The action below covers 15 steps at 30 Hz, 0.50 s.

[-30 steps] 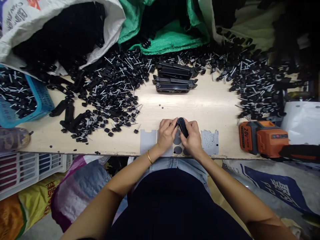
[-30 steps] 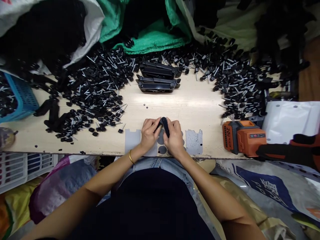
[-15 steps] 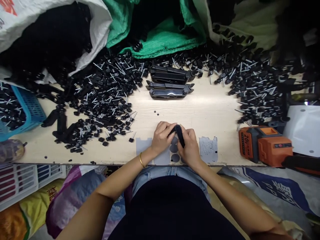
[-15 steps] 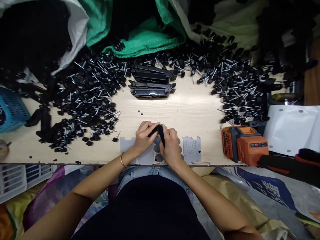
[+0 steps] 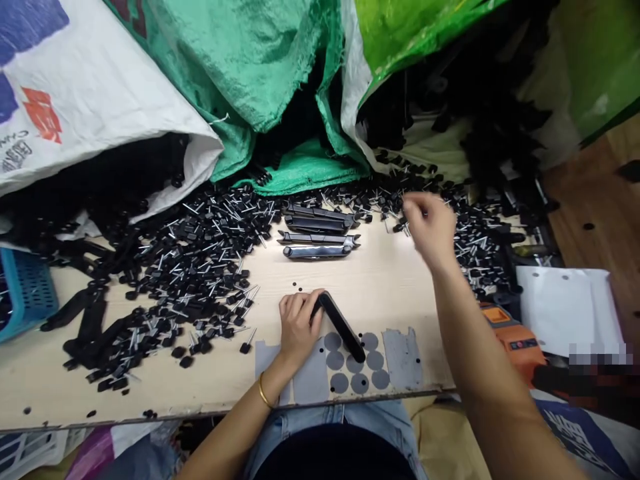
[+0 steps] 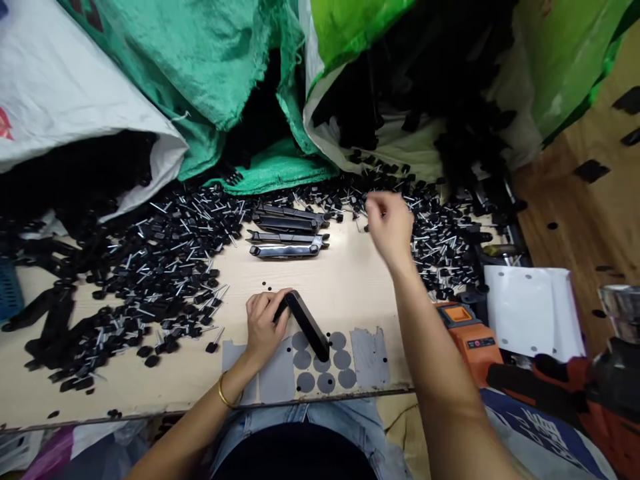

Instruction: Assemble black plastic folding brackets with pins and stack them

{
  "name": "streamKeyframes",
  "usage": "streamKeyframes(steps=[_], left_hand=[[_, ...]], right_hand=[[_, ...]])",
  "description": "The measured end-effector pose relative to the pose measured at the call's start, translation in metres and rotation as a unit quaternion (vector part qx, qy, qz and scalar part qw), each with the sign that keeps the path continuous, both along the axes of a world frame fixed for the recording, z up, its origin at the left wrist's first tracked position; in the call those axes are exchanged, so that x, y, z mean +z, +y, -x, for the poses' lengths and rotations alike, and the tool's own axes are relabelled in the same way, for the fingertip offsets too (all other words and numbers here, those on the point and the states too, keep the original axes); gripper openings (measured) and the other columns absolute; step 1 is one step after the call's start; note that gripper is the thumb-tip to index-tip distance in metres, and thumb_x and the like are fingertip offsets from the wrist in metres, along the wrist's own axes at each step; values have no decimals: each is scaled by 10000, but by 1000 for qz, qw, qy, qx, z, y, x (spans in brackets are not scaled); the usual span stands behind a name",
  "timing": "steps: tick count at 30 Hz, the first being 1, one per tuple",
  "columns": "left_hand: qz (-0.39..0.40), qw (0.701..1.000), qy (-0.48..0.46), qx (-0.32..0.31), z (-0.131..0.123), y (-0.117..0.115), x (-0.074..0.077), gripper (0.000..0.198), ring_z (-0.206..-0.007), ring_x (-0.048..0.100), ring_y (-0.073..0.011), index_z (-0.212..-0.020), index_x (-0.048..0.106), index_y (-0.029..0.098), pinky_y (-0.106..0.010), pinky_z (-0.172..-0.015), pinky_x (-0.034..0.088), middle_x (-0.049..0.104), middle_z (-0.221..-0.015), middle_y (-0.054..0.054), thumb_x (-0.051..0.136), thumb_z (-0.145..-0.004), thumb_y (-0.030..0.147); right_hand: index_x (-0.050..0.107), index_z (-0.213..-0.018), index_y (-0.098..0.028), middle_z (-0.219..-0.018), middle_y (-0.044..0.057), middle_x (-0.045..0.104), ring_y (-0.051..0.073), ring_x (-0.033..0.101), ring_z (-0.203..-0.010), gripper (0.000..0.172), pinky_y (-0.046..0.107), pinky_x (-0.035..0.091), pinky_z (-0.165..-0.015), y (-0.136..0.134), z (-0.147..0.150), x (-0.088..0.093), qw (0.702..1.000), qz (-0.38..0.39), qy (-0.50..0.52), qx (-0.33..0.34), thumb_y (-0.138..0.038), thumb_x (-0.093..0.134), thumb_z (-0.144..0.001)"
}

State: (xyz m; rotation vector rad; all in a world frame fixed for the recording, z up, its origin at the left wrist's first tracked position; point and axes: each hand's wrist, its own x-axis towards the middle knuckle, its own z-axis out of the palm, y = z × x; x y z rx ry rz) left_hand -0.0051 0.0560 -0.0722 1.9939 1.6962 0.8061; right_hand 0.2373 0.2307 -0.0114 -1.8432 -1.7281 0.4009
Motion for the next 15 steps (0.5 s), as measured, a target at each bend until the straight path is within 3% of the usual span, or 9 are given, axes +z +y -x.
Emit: streamKeyframes(steps=[2,4,7,9,11,15], left_hand=[[1,1000,4,1,-2,0,0,328,-843,548,-215,-1193,573,224,-395,-851,382,577,-851,-51,475,-883,183],[3,1000,5,1,-4,0,1,323,-846,552,-204,-1193,573,215,-387,-859,377,583,-860,-48,467,-889,180],[1,1000,5,2,-4,0,3,308,-837,550,-184,-1181,581,198,-371,-870,367,586,-853,-39,463,-898,177],[-1,1000,3,5,-4,1,3,297,-831,544,-179,-1172,588,191,-364,-871,364,585,-848,-39,466,-900,180],[0,1000,0,7,-4,2,4,295,-831,539,-179,-1170,589,190,-364,-872,363,580,-846,-39,469,-901,178],[2,1000,-4,2,-4,1,2,312,-860,541,-186,-1184,582,191,-371,-889,362,576,-867,-44,477,-892,160]], right_hand=[[615,-1068,-131,-1073,130,638,265,572,-1052,277,467,430,-937,75,-10,-11,999,-12,-28,-23,-224,507,-831],[540,-1177,-106,-1206,172,569,311,503,-1163,425,501,386,-977,139,-10,-24,997,16,-51,-63,-180,583,-761],[382,-1304,-75,-1238,211,542,338,485,-1202,637,504,364,-1004,197,-4,-36,993,66,-32,-92,-178,640,-732],[361,-1305,-62,-1223,214,552,337,490,-1204,705,482,368,-1015,208,-5,-37,994,65,-20,-86,-205,694,-700],[436,-1241,-71,-1193,200,572,331,515,-1170,670,472,389,-1001,200,-13,-36,994,53,-7,-95,-247,730,-665],[551,-1134,-113,-945,113,644,279,617,-901,549,457,486,-831,139,-34,-28,989,37,66,-128,-298,716,-644]])
